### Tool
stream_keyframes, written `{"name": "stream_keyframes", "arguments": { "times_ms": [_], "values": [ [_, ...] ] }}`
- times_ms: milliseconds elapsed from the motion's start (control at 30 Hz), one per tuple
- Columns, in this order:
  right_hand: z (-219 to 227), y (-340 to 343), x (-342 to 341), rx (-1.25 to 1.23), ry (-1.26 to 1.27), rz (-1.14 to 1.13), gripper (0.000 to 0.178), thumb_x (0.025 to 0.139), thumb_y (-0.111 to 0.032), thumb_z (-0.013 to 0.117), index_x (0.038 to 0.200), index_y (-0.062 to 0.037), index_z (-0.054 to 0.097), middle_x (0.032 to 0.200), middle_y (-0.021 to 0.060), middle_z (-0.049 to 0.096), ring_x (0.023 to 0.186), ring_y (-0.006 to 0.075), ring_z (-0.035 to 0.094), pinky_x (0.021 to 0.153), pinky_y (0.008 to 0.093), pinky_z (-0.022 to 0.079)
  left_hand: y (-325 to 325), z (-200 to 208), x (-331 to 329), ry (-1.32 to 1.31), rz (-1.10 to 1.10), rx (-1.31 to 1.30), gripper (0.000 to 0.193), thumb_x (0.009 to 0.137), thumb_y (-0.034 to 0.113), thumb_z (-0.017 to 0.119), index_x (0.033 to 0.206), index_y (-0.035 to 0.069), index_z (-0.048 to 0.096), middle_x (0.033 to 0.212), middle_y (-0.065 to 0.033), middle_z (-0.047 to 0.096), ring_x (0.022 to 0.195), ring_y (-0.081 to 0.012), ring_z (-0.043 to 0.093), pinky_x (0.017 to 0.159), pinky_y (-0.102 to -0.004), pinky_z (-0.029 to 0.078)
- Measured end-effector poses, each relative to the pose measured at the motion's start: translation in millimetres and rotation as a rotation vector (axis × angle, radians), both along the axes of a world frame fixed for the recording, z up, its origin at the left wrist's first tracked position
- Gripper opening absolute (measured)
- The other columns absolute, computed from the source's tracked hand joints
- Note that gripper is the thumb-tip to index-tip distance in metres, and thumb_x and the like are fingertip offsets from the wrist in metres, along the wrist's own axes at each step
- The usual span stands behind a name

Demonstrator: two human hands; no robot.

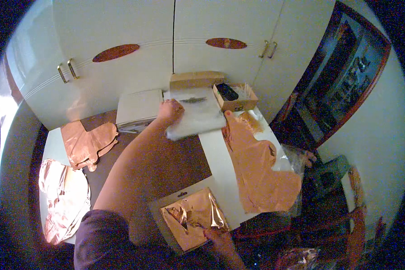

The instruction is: Packaging rose gold foil balloons into retail packaging with cardboard backing and plastic sleeves.

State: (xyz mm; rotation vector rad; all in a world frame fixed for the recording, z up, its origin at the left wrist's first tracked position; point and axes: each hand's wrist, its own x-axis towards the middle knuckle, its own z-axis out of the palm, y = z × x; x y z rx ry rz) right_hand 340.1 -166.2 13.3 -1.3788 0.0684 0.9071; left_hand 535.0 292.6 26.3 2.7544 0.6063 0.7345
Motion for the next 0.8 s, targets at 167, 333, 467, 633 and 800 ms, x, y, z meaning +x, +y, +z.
{"name": "stream_keyframes", "arguments": {
  "times_ms": [167, 333, 467, 633, 800],
  "values": [
    [41, 1, 11, 0.118, -0.095, -0.125, 0.017, 0.085, -0.013, 0.065, 0.097, -0.0013, 0.066, 0.092, 0.0049, 0.067, 0.087, 0.0168, 0.062, 0.076, 0.0323, 0.05, -38, 70, -40, -0.299, -0.055, 0.045, 0.011, 0.078, 0.022, 0.067, 0.075, 0.012, 0.071, 0.089, -0.0025, 0.067, 0.096, -0.0262, 0.06, 0.09, -0.0434, 0.041],
    [42, -36, 31, 0.121, -0.166, -0.059, 0.029, 0.079, -0.006, 0.062, 0.107, 0.003, 0.062, 0.085, 0.0085, 0.064, 0.072, 0.0188, 0.059, 0.07, 0.0319, 0.049, -99, 78, -154, -0.294, -0.377, 0.254, 0.008, 0.077, 0.014, 0.066, 0.075, 0.008, 0.063, 0.089, -0.008, 0.065, 0.094, -0.0262, 0.061, 0.097, -0.048, 0.04],
    [33, -34, 17, 0.104, -0.02, 0.126, 0.023, 0.081, -0.009, 0.062, 0.101, 0.0011, 0.062, 0.083, 0.0094, 0.064, 0.071, 0.0196, 0.061, 0.067, 0.0315, 0.049, -137, 42, -264, -0.131, -0.397, 0.099, 0.008, 0.077, 0.013, 0.066, 0.08, 0.007, 0.063, 0.091, -0.0088, 0.065, 0.098, -0.0263, 0.061, 0.103, -0.0524, 0.038],
    [5, -37, -10, 0.077, 0.215, 0.429, 0.051, 0.08, -0.012, 0.067, 0.127, -0.0058, 0.049, 0.105, 0.0084, 0.063, 0.093, 0.0198, 0.064, 0.077, 0.0333, 0.053, -165, 7, -335, 0.073, -0.321, -0.005, 0.018, 0.078, 0.019, 0.07, 0.087, 0.006, 0.063, 0.106, -0.0126, 0.063, 0.106, -0.0304, 0.06, 0.105, -0.0563, 0.035],
    [-11, -35, -24, 0.067, 0.234, 0.498, 0.016, 0.081, -0.02, 0.072, 0.084, -0.0053, 0.068, 0.085, 0.0042, 0.069, 0.077, 0.015, 0.062, 0.073, 0.0297, 0.048, -168, 10, -350, -0.013, -0.418, -0.018, 0.027, 0.072, 0.021, 0.076, 0.088, 0.005, 0.062, 0.108, -0.0136, 0.058, 0.102, -0.0324, 0.058, 0.101, -0.0484, 0.041]
  ]
}}
